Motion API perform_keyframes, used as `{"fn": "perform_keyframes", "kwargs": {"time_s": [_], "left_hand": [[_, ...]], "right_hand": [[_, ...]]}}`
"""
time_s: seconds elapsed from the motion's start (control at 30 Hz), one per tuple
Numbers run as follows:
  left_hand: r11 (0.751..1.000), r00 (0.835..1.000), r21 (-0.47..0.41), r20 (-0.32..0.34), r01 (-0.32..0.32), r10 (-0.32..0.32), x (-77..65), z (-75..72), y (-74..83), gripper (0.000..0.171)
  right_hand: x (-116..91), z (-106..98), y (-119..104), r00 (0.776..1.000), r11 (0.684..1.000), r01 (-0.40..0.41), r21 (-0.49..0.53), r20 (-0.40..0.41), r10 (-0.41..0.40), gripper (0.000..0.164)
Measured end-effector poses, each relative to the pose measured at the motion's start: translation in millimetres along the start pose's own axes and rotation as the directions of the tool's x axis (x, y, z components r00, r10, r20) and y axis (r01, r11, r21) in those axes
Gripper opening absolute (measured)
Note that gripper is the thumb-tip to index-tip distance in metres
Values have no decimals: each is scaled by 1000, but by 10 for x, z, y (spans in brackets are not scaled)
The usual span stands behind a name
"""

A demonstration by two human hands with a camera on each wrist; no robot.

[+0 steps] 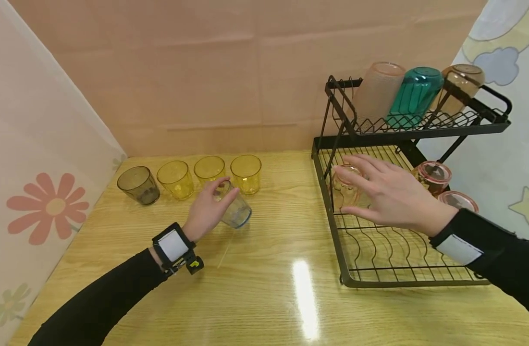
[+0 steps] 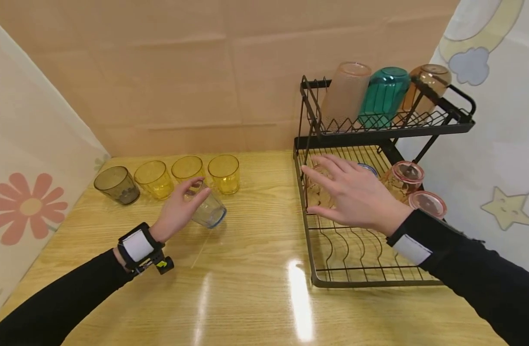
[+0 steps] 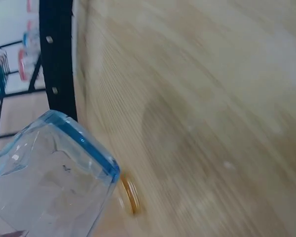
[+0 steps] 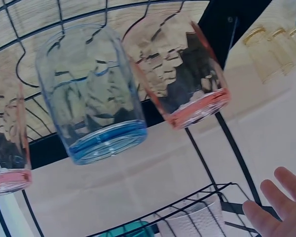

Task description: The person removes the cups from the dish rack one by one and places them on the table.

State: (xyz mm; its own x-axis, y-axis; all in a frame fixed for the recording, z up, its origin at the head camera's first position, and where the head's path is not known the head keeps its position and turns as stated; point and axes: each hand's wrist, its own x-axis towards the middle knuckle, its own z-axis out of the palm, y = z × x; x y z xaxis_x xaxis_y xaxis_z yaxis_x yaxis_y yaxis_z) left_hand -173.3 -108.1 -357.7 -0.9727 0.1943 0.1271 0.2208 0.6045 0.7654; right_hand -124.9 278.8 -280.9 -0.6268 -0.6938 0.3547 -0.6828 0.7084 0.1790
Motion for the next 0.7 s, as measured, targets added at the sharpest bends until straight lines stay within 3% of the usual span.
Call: {"fn": "perform_keyframes", "kwargs": {"time_s": [0.23, 0.47, 0.57, 0.7], "left_hand": [[978, 999, 208, -45, 0, 9, -108, -291, -279, 67], [891, 978, 448, -144, -74, 153, -257, -576, -583, 63], [863, 967, 503, -192, -49, 167, -289, -718, -681, 61], [853, 964, 522, -236, 18, 125, -317, -895, -797, 61]], "right_hand": [[-79, -21, 87, 995, 998, -62, -32, 73, 64, 82], [-147, -70, 174, 989, 993, -105, -58, 99, 110, 84], [-208, -97, 208, 986, 990, -133, -57, 97, 138, 85], [-327, -118, 256, 981, 983, -168, -72, 87, 174, 86]]}}
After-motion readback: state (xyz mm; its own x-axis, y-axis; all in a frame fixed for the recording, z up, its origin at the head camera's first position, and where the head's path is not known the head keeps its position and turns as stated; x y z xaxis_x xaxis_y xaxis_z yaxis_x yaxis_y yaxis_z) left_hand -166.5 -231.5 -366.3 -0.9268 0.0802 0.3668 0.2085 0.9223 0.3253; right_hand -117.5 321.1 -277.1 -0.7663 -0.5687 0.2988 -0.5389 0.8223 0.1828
